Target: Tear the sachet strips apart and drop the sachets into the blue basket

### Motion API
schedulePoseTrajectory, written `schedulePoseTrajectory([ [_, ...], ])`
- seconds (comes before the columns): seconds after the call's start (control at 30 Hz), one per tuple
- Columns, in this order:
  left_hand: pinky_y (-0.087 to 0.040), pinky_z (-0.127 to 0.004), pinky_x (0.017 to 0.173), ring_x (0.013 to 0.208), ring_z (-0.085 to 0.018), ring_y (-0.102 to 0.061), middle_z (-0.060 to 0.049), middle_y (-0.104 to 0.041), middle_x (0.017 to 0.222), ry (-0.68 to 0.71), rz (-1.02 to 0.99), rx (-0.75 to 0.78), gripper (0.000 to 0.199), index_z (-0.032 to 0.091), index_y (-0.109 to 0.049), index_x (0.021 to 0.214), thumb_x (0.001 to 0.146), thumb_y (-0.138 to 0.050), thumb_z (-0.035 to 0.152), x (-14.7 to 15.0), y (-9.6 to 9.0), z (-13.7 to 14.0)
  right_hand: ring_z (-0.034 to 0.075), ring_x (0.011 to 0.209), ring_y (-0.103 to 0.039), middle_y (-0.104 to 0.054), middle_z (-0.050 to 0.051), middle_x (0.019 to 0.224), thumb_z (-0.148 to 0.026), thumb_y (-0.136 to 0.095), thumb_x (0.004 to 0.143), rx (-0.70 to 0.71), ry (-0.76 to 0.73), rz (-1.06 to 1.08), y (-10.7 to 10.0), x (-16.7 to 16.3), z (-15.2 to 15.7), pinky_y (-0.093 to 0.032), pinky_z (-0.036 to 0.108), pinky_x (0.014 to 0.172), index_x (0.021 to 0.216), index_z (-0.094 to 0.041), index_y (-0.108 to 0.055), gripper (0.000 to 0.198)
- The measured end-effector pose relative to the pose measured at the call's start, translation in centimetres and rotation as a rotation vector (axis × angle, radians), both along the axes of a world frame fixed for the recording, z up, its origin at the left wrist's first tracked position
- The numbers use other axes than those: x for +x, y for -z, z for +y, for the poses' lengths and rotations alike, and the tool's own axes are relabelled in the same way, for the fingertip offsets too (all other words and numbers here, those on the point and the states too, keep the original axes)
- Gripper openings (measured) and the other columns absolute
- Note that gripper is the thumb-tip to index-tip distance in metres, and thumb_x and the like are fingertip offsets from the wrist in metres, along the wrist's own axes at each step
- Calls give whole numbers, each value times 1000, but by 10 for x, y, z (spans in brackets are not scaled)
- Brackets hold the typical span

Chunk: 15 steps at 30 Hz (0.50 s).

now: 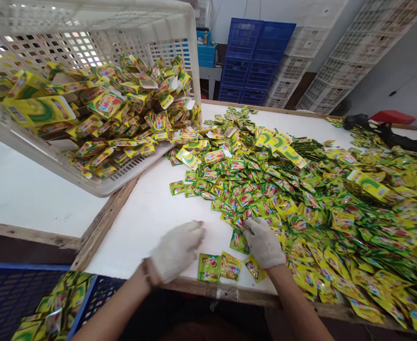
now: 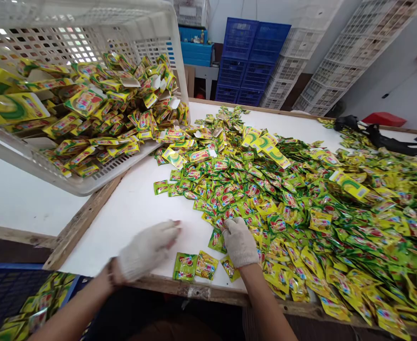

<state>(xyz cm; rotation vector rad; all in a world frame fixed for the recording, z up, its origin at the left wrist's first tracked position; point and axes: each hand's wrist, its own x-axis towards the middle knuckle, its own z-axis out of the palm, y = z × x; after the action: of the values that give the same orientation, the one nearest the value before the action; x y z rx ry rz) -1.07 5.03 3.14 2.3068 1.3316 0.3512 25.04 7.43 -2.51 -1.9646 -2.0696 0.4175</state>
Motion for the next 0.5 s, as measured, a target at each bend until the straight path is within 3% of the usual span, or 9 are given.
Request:
schedulePoseTrajectory([
  [0.07, -34, -32, 102, 117, -20, -46, -9, -57, 117, 189, 16, 87, 29, 16, -56, 109, 81, -46, 13, 49, 25, 17, 15, 80, -52, -54, 7, 89, -21, -46, 82, -13, -39, 13, 0, -2, -4, -41, 26, 73, 79, -17, -64, 19],
  [0.17, -28, -44, 105, 121, -27, -42, -14, -51, 126, 231, 133, 143, 41, 11, -48, 121, 83, -50, 27, 80, 47, 26, 16, 83, -52, -54, 7, 88, -20, -46, 81, -24, -71, 48, 0, 0, -9, -41, 26, 77, 76, -16, -63, 18],
  [0.23, -28, -45, 104, 117, -28, -44, -15, -53, 122, 209, 193, 149, 41, 10, -51, 118, 83, -51, 31, 77, 51, 19, 17, 87, -53, -55, 8, 93, -21, -47, 81, -21, -31, 59, 0, 2, -11, -42, 26, 80, 87, -15, -63, 18],
  [0.37, -36, -39, 95, 100, -22, -53, -7, -60, 104, 154, 216, 75, 19, 16, -59, 96, 85, -45, 23, 56, 44, -2, 20, 99, -53, -53, 11, 109, -22, -49, 81, -95, 35, 48, -2, 0, -10, -41, 27, 86, 115, -13, -57, 36],
  [0.5, -43, -32, 77, 86, -19, -55, -5, -57, 98, -115, 217, -8, 15, 19, -55, 93, 85, -43, 24, 50, 33, 0, 20, 98, -53, -50, 12, 113, -21, -53, 79, -194, 47, 50, -9, -5, -5, -41, 28, 86, 115, -14, -57, 37],
])
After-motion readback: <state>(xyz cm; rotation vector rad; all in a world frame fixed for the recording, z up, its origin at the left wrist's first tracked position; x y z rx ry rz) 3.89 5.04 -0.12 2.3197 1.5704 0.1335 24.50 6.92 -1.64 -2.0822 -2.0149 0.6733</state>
